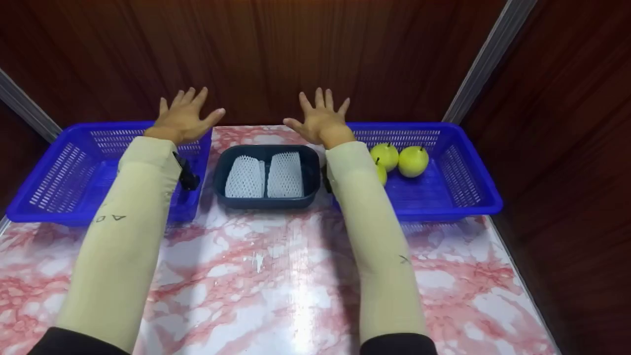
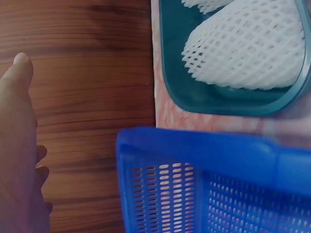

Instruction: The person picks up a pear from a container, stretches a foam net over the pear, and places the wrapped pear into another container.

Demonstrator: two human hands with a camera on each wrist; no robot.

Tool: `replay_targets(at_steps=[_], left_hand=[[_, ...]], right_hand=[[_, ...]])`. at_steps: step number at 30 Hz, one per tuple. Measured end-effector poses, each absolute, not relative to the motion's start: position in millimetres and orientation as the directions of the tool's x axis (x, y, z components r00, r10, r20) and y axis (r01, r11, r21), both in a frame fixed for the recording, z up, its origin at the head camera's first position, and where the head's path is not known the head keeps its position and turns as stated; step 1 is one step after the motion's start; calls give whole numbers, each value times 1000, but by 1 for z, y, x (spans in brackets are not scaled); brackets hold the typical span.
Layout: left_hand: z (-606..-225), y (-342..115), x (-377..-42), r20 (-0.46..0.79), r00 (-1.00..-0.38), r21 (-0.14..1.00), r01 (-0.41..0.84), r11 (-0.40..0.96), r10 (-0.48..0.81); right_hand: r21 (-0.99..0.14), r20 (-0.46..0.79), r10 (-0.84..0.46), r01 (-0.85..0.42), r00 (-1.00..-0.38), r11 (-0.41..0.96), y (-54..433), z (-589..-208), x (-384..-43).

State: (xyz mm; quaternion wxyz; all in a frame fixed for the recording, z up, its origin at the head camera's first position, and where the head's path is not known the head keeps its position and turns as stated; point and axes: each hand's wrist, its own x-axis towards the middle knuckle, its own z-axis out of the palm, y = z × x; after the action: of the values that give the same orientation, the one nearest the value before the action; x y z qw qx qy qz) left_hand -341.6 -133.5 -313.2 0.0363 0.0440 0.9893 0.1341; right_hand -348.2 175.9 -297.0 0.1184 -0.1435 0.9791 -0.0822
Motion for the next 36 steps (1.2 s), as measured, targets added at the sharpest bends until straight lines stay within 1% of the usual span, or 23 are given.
replay_targets(at_steps=[5, 10, 13, 15, 18, 23, 27, 29, 32, 36], left_hand=[[-304, -140, -343, -9, -993, 292, 108, 950, 115], [-291, -144, -342, 94, -987, 332, 153, 931, 129], [-283, -145, -342, 123, -984, 366, 165, 916, 128], [-278, -144, -342, 131, -984, 392, 165, 905, 122], [-272, -143, -341, 136, -985, 429, 155, 890, 106], [-264, -139, -339, 134, -986, 486, 154, 860, 101], [-263, -134, -332, 114, -987, 537, 161, 828, 118], [-264, -130, -328, 124, -985, 571, 172, 803, 123], [-265, -124, -321, 150, -981, 614, 191, 766, 125], [-270, -108, -316, 199, -975, 654, 204, 728, 94]], right_hand=[[-204, -150, -341, -309, -928, 929, 184, -288, -344], [-214, -55, -364, -346, -930, 914, 197, -276, -340], [-238, 15, -363, -356, -932, 904, 210, -269, -338], [-277, 62, -349, -352, -935, 894, 220, -265, -337], [-352, 126, -310, -334, -942, 874, 238, -261, -335], [-482, 251, -209, -309, -945, 820, 266, -256, -337], [-560, 346, -89, -282, -934, 779, 286, -255, -336], [-597, 380, -25, -266, -925, 757, 297, -256, -337], [-655, 402, 58, -242, -914, 716, 317, -258, -338], [-746, 365, 146, -195, -920, 636, 349, -266, -337]])
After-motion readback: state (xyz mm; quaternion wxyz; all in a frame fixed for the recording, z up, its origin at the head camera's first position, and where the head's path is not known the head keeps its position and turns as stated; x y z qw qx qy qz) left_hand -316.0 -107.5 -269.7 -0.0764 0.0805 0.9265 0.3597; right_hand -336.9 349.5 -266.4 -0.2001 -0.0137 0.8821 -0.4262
